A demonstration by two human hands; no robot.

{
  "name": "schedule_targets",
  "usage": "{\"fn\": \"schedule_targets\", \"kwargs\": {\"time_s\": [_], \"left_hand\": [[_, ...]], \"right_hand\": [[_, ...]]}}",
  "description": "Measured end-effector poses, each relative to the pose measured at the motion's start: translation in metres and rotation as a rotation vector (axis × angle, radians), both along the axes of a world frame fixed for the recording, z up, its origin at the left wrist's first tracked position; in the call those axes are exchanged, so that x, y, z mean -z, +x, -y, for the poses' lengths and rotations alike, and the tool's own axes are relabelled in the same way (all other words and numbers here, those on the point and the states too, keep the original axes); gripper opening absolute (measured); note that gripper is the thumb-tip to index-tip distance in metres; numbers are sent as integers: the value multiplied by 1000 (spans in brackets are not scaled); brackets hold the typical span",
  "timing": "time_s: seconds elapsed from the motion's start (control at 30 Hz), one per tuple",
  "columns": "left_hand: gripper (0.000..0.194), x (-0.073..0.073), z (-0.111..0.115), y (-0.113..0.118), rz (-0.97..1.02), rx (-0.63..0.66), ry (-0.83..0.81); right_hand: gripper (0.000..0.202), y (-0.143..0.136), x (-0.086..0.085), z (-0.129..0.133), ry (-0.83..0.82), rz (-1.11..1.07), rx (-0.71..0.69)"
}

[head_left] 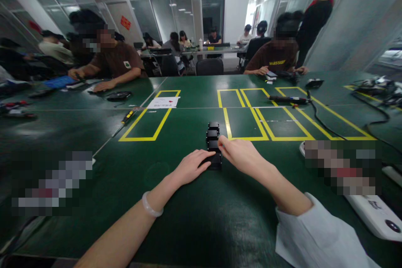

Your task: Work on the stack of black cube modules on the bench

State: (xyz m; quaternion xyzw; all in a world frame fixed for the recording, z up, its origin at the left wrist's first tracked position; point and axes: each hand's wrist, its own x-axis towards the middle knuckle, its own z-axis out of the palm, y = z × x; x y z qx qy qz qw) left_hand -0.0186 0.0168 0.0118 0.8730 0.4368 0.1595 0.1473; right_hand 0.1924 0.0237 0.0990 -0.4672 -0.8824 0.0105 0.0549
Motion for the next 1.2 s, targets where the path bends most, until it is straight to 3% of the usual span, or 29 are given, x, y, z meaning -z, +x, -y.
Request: {"fn": "schedule_targets", "kwargs": {"time_s": [0.73,1.0,1.2], "left_hand": [[37,4,-1,-2,23,-12,-4],[37,3,-1,0,15,-10,-3],[37,5,-2,-1,19,-12,1]], "right_hand": [[26,0,5,-1,10,-26,4],[19,-1,3,2,3,-73,-17],[26,-4,6,-1,11,-25,19]]}}
